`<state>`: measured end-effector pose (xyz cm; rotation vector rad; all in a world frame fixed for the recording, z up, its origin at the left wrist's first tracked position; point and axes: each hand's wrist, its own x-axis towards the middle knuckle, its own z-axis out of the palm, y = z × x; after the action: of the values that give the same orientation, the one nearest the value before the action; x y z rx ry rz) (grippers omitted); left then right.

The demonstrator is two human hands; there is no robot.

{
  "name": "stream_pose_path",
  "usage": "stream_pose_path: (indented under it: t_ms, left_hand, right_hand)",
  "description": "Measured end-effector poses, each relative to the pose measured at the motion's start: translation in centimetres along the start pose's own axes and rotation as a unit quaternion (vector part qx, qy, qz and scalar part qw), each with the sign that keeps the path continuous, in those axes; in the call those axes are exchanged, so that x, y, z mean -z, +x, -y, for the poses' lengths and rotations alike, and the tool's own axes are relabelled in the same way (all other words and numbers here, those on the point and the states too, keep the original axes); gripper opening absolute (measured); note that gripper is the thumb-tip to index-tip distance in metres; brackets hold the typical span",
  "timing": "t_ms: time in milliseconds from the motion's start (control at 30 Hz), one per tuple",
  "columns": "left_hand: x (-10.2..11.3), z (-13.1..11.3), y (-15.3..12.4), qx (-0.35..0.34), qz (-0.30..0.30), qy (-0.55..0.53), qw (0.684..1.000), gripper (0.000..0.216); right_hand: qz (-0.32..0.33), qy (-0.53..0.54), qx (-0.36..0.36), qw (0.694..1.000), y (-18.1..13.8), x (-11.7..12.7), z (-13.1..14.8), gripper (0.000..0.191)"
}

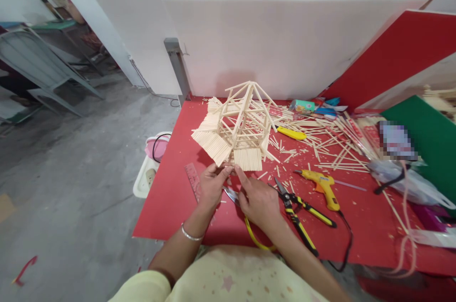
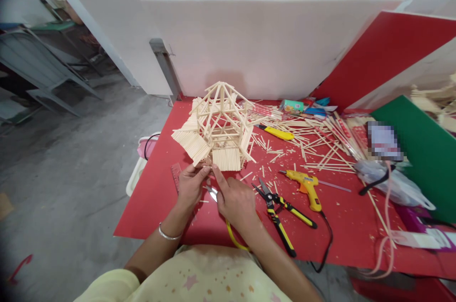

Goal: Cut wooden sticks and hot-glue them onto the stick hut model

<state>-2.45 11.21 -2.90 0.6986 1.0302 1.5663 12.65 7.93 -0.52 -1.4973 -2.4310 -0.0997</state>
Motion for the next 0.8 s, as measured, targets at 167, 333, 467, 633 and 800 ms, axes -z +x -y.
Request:
stream_pose_path:
  t_ms: [167, 333, 467, 633, 800]
  left_hand:
    - [-0.05, -0.05, -0.04, 0.007, 0.002, -0.004, 1.000, 0.025]
    - [-0.02, 0.10, -0.10, 0.008, 0.005, -0.007, 1.000, 0.024]
    - [-0.06, 0.02, -0.08, 0.012, 0.001, -0.008, 1.000, 0.025]
    - [-0.12, -0.09, -0.03, 0.015, -0.001, -0.002, 1.000, 0.027]
    - [-0.08, -0.08, -0.05, 0.015, 0.001, 0.002, 1.000, 0.028]
  right_hand:
    - [-0.026, 0.025, -0.014, 0.999, -0.13, -0.61, -0.12, 0.075]
    - [-0.044, 0.043, -0.023, 0.998, -0.32, -0.96, -0.22, 0.074]
    - [-0.043, 0.054, -0.019, 0.997, -0.32, -0.87, -0.20, 0.074]
    - [-0.040, 0.055, -0.017, 0.998, -0.30, -0.87, -0.19, 0.074]
    - [-0.052, 0.051, -0.015, 0.997, -0.37, -1.03, -0.24, 0.075]
